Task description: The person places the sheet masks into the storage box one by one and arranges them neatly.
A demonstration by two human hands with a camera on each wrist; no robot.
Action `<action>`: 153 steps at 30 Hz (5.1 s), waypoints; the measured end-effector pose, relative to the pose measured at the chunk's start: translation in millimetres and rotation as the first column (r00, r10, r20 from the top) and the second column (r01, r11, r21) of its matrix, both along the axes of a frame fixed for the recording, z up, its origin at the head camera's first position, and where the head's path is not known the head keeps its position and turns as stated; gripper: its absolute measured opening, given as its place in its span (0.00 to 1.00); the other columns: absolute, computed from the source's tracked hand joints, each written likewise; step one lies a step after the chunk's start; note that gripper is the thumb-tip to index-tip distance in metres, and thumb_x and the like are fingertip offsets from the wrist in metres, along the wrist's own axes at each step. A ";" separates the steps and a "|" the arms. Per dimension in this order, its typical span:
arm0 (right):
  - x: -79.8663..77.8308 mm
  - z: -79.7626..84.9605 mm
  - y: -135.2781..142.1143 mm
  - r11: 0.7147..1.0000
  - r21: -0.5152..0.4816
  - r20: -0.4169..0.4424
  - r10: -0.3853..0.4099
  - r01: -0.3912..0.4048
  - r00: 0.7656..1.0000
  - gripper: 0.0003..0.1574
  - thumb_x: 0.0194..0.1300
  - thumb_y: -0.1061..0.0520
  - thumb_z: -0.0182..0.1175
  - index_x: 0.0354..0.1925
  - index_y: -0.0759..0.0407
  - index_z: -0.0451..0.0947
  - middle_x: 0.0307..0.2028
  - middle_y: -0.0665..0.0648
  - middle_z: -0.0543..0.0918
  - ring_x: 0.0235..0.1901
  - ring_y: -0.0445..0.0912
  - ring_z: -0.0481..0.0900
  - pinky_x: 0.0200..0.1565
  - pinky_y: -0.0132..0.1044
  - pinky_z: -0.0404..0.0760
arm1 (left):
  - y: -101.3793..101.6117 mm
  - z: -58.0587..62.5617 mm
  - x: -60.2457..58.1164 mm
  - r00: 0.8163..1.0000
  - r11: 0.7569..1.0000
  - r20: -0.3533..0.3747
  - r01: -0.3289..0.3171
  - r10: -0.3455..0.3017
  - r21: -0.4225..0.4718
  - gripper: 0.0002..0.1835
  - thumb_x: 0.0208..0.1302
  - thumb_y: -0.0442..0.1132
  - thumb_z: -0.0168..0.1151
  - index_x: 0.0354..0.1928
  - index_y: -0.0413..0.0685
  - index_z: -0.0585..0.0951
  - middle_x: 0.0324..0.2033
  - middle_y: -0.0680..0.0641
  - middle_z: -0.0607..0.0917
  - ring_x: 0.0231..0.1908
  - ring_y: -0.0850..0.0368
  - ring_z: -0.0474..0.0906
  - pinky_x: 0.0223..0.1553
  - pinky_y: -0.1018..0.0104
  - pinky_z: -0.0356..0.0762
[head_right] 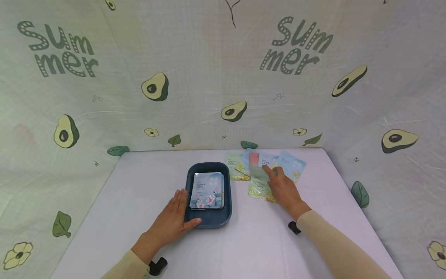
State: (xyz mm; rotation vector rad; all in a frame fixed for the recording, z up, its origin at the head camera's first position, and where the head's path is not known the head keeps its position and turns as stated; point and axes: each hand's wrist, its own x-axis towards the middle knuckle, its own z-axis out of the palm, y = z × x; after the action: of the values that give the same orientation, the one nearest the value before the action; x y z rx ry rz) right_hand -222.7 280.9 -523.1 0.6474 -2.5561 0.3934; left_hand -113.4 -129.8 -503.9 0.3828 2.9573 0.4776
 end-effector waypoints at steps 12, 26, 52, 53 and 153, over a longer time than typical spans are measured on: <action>-0.4 5.0 -15.6 0.988 -0.157 -0.061 0.000 -0.009 0.998 0.24 0.64 0.71 0.71 0.58 0.63 0.80 0.40 0.65 0.80 0.23 0.48 0.76 0.23 0.41 0.77 | -0.3 0.7 -0.3 1.000 1.000 0.002 -0.004 0.004 0.009 0.63 0.68 0.79 0.52 0.84 0.34 0.48 0.84 0.35 0.51 0.84 0.39 0.43 0.81 0.42 0.52; -3.5 11.8 -24.4 0.962 -0.238 0.290 -0.061 0.134 0.955 0.24 0.75 0.62 0.65 0.66 0.63 0.79 0.56 0.71 0.84 0.38 0.57 0.86 0.40 0.53 0.86 | -0.9 -2.7 -1.3 1.000 1.000 -0.020 0.006 -0.006 -0.005 0.63 0.68 0.80 0.49 0.83 0.34 0.48 0.84 0.35 0.51 0.84 0.38 0.44 0.81 0.41 0.53; -1.7 80.8 -67.8 0.826 -0.526 0.392 0.024 0.203 0.920 0.25 0.73 0.57 0.68 0.66 0.59 0.81 0.34 0.63 0.88 0.23 0.43 0.71 0.22 0.33 0.68 | -2.4 -2.7 -5.4 0.999 0.997 -0.037 0.035 -0.037 -0.065 0.64 0.67 0.81 0.48 0.83 0.34 0.50 0.84 0.35 0.50 0.84 0.38 0.43 0.81 0.41 0.51; -1.7 81.8 -72.4 0.815 -0.541 0.406 0.037 0.208 0.913 0.25 0.73 0.57 0.68 0.66 0.59 0.81 0.33 0.63 0.88 0.24 0.43 0.74 0.22 0.32 0.70 | -2.5 -2.8 -5.5 0.999 0.997 -0.037 0.033 -0.036 -0.064 0.64 0.67 0.81 0.48 0.83 0.34 0.50 0.84 0.35 0.50 0.84 0.38 0.43 0.81 0.41 0.51; -33.7 -1.1 12.9 0.967 0.180 0.422 -0.242 0.181 0.874 0.56 0.80 0.33 0.53 0.80 0.74 0.50 0.79 0.78 0.53 0.80 0.73 0.48 0.74 0.78 0.46 | -2.6 -5.8 -6.3 0.999 0.999 -0.035 0.032 -0.032 -0.017 0.62 0.69 0.78 0.51 0.83 0.33 0.49 0.83 0.34 0.52 0.84 0.38 0.45 0.81 0.42 0.53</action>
State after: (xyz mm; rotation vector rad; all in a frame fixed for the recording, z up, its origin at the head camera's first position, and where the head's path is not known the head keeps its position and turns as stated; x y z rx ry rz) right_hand -256.4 293.8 -524.1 0.3400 -3.0733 0.3211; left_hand -119.8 -132.4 -509.7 0.4407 2.9825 0.4469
